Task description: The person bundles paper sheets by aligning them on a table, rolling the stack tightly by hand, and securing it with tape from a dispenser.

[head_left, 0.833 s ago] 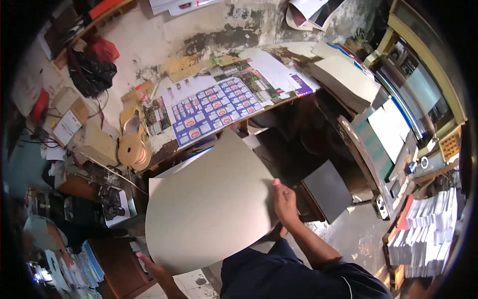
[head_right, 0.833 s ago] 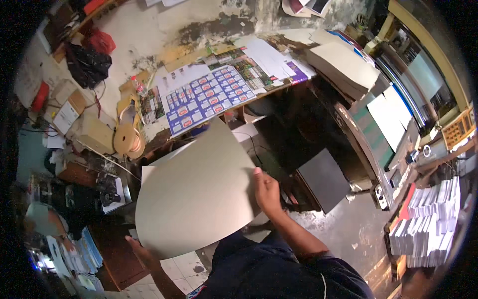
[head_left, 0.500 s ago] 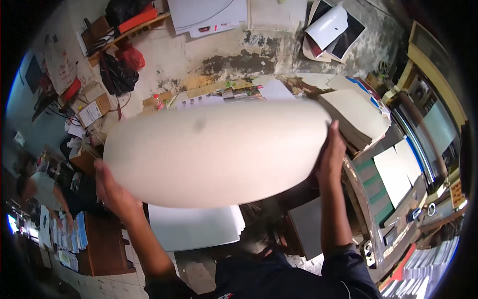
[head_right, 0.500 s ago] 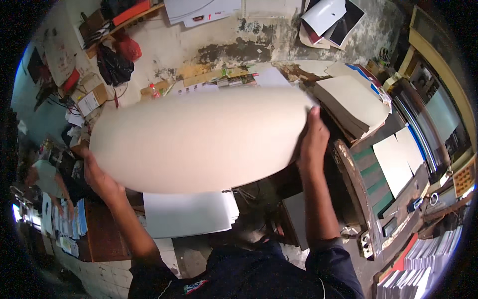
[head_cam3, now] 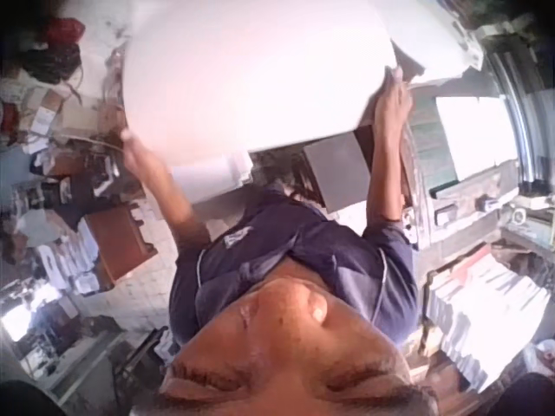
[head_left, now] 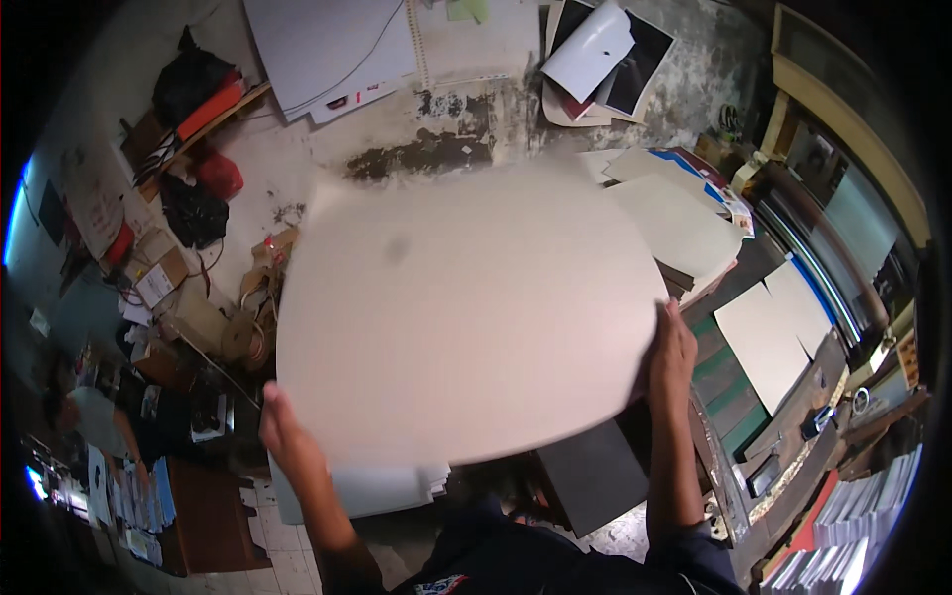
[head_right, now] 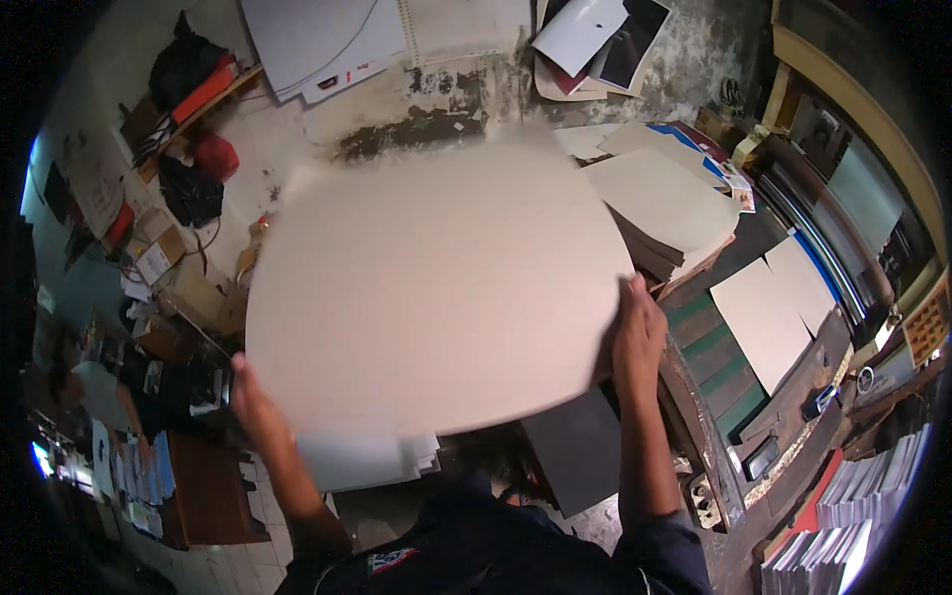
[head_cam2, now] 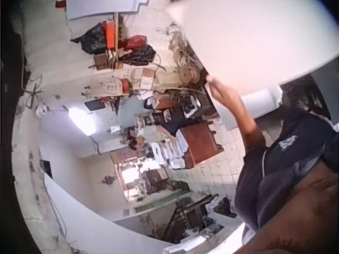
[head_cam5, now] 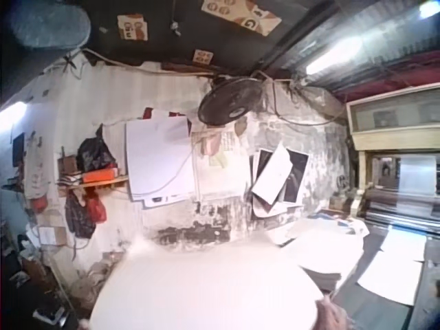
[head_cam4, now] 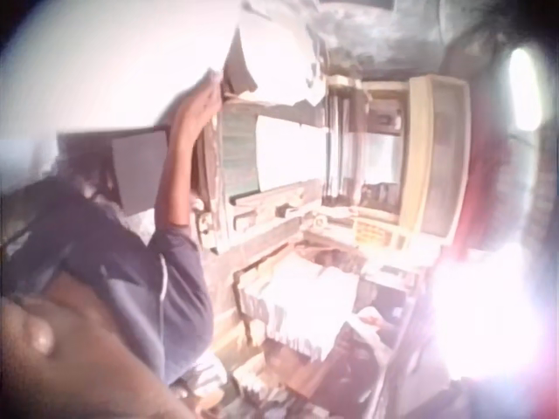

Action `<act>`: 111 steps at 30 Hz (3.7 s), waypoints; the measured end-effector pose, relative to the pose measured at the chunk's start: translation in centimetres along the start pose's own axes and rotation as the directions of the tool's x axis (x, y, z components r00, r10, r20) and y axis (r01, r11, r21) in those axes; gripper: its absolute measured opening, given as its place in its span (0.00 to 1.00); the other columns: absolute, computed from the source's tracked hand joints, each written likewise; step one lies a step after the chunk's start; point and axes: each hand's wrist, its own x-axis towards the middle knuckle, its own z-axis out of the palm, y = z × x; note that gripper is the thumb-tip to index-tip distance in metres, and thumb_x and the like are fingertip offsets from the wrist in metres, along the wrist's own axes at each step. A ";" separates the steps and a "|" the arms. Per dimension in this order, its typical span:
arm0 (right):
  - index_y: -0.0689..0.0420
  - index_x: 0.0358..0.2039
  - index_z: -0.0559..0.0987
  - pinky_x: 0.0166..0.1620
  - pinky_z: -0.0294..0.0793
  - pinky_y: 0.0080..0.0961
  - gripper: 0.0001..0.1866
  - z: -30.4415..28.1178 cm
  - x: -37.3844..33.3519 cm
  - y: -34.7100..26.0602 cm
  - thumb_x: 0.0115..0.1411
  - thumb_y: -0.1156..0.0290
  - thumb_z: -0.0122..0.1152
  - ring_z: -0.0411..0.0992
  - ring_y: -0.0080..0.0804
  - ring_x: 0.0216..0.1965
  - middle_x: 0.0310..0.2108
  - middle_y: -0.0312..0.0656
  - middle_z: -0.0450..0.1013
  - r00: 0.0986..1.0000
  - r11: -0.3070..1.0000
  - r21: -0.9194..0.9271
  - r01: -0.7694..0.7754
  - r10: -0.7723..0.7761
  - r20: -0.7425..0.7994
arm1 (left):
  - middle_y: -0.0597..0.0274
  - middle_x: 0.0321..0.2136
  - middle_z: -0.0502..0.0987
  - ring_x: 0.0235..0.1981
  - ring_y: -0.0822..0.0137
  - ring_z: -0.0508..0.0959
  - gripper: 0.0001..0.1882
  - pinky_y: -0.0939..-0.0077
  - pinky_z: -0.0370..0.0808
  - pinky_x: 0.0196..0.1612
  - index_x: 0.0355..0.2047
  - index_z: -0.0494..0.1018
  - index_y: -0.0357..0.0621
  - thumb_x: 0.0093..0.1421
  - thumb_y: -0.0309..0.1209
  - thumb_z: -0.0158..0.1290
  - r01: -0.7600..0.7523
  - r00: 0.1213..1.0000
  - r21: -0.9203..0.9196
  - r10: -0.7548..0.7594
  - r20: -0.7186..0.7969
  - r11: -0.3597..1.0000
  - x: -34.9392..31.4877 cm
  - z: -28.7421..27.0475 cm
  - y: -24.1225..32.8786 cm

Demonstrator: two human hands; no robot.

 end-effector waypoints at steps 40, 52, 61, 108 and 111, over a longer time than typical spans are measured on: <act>0.67 0.38 0.81 0.53 0.71 0.50 0.40 44.7 41.7 46.4 0.69 0.42 0.30 0.74 0.60 0.48 0.42 0.65 0.76 0.834 0.464 -0.877 -0.129 0.529 0.158 | 0.37 0.33 0.80 0.38 0.37 0.79 0.32 0.45 0.74 0.42 0.37 0.80 0.37 0.70 0.52 0.34 0.247 0.929 0.844 -0.364 -0.067 0.477 40.7 33.5 -48.1; 0.61 0.64 0.60 0.62 0.63 0.45 0.50 34.5 38.7 42.4 0.45 0.60 0.77 0.63 0.54 0.59 0.58 0.55 0.65 0.683 0.619 -0.573 0.537 0.080 0.726 | 0.40 0.58 0.64 0.60 0.44 0.64 0.58 0.51 0.61 0.63 0.66 0.53 0.34 0.42 0.44 0.73 -0.391 0.774 0.631 -0.132 0.620 0.670 37.5 28.2 -42.6; 0.56 0.48 0.77 0.54 0.72 0.40 0.29 35.4 37.8 44.0 0.46 0.59 0.75 0.72 0.48 0.48 0.46 0.46 0.76 0.614 0.514 -0.503 0.695 -0.061 0.787 | 0.47 0.48 0.72 0.46 0.46 0.74 0.44 0.53 0.71 0.49 0.60 0.62 0.38 0.47 0.40 0.70 -0.500 0.808 0.602 0.085 0.583 0.623 36.4 25.7 -47.7; 0.61 0.34 0.82 0.34 0.74 0.36 0.16 24.3 -38.4 27.2 0.55 0.61 0.65 0.76 0.41 0.26 0.27 0.51 0.79 0.633 0.790 -0.613 0.001 0.474 0.612 | 0.52 0.26 0.78 0.34 0.51 0.77 0.13 0.51 0.73 0.41 0.32 0.80 0.50 0.63 0.39 0.48 -0.386 0.921 0.922 0.065 0.384 0.027 -2.6 -47.4 -44.2; 0.59 0.37 0.83 0.39 0.76 0.34 0.13 24.9 -36.1 26.6 0.52 0.68 0.65 0.78 0.43 0.35 0.33 0.50 0.79 0.710 0.597 -0.797 0.088 0.524 0.471 | 0.52 0.28 0.76 0.33 0.51 0.78 0.17 0.53 0.74 0.38 0.31 0.79 0.47 0.64 0.46 0.49 -0.140 0.931 0.951 -0.289 0.221 0.276 2.9 -40.1 -40.2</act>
